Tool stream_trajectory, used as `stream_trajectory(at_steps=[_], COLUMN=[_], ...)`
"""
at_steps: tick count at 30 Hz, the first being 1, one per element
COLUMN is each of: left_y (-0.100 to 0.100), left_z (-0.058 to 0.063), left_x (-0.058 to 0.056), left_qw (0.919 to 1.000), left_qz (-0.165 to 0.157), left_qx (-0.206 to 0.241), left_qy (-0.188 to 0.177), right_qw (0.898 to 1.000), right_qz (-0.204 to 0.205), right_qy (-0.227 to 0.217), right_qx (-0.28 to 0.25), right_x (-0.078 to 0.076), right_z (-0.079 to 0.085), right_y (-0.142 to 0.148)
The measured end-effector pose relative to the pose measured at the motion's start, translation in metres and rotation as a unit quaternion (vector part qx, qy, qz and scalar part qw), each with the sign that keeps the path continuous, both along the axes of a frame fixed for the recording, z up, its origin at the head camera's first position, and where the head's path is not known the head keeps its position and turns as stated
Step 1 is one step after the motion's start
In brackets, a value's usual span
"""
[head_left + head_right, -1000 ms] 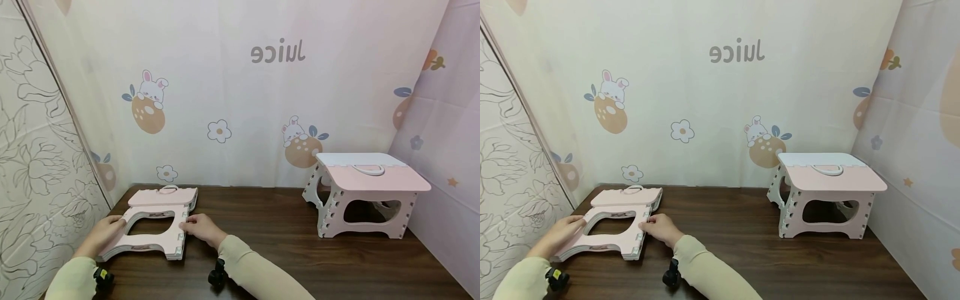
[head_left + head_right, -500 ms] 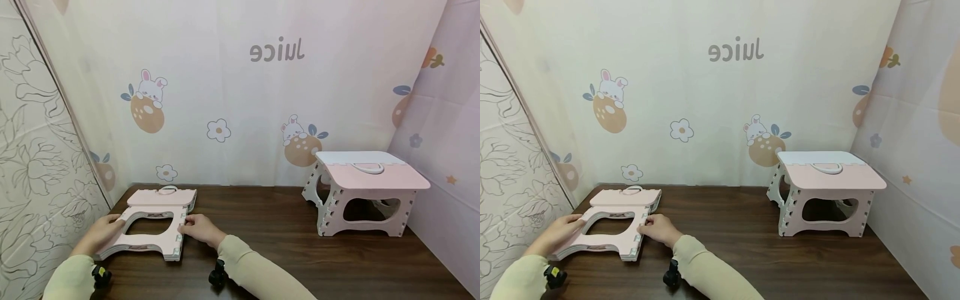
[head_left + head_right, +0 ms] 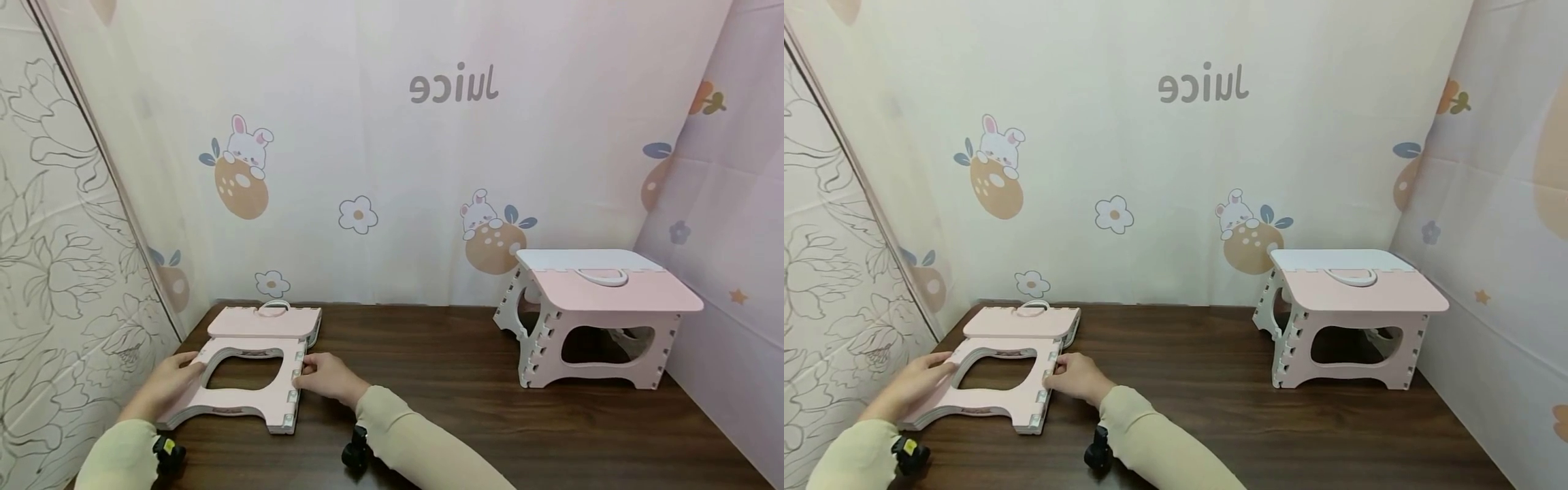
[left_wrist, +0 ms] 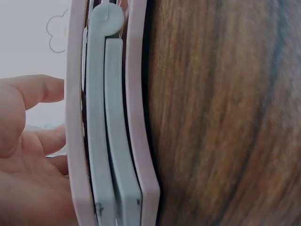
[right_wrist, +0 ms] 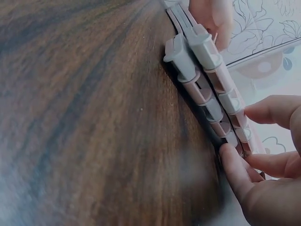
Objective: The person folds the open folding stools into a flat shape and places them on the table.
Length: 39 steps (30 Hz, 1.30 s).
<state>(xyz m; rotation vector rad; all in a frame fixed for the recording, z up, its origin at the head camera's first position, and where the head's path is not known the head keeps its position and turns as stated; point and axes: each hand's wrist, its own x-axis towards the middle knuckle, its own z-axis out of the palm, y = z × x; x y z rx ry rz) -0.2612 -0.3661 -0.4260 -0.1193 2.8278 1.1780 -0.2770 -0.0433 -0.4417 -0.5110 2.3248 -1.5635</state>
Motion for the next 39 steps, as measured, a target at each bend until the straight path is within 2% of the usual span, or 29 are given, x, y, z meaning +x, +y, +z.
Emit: stream_trajectory(at_steps=[17,28,32,39], left_y=[0.0,0.003,0.005,0.019], left_z=[0.001,0.0,0.001,0.01], left_x=[0.001,0.005,0.005,0.005], left_qw=[1.0,0.9998,0.9997,0.9961], left_qz=[0.004,0.015,0.017,0.045], left_qx=[0.002,0.008,0.011,0.011], left_qy=[-0.007,-0.008,0.013,0.075], right_qw=[1.0,1.0,1.0,0.999], right_qz=[0.017,0.014,0.019,0.032], right_qy=[-0.007,0.018,0.019,0.036], right_qx=[0.008,0.007,0.005,-0.021], right_x=[-0.001,0.0,-0.002,-0.004], right_z=[0.0,0.002,0.002,0.004], right_y=[0.0,0.003,0.005,0.011])
